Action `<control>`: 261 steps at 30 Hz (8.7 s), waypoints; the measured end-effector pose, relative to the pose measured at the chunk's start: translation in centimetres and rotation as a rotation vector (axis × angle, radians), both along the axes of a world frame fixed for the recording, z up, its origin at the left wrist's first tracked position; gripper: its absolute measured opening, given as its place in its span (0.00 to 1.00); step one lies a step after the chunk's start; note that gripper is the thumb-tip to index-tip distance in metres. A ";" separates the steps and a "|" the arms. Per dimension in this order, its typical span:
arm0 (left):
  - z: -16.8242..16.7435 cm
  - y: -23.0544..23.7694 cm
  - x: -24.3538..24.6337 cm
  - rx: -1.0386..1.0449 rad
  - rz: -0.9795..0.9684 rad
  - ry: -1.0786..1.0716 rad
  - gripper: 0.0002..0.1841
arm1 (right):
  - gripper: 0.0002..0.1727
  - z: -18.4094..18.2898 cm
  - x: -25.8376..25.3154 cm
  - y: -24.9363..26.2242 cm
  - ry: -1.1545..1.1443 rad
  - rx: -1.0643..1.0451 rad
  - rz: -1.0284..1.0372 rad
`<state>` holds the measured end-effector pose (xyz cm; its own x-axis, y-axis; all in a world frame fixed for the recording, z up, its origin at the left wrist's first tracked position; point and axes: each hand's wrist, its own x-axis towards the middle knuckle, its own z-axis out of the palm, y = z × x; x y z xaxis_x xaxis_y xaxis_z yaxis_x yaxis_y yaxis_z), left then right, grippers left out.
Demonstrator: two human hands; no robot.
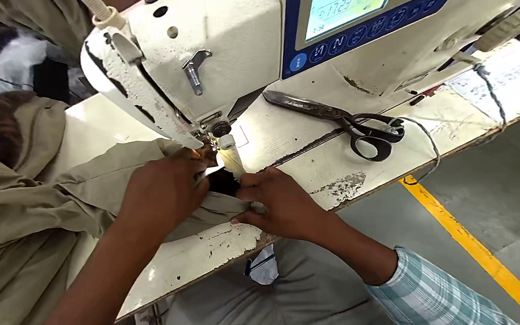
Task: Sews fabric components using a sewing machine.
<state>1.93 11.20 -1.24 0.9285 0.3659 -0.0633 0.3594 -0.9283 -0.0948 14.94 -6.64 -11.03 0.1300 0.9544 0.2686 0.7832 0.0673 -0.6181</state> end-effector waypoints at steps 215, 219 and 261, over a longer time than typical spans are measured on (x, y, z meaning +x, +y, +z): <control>-4.6 -4.5 -1.7 -0.316 -0.089 -0.189 0.21 | 0.10 3.1 6.4 9.2 0.094 -0.184 -0.331; -4.8 -4.5 -1.7 -0.321 -0.075 -0.210 0.19 | 0.12 4.4 5.5 6.8 0.140 -0.069 -0.270; -5.0 -4.5 -2.0 -0.344 -0.079 -0.209 0.17 | 0.04 6.5 2.0 3.9 -0.002 -0.306 -0.231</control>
<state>-0.08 6.74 -6.23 0.9588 0.2832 0.0230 0.2643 -0.9186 0.2938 16.94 -2.69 -4.57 0.3510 0.9361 -0.0239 0.7572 -0.2987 -0.5808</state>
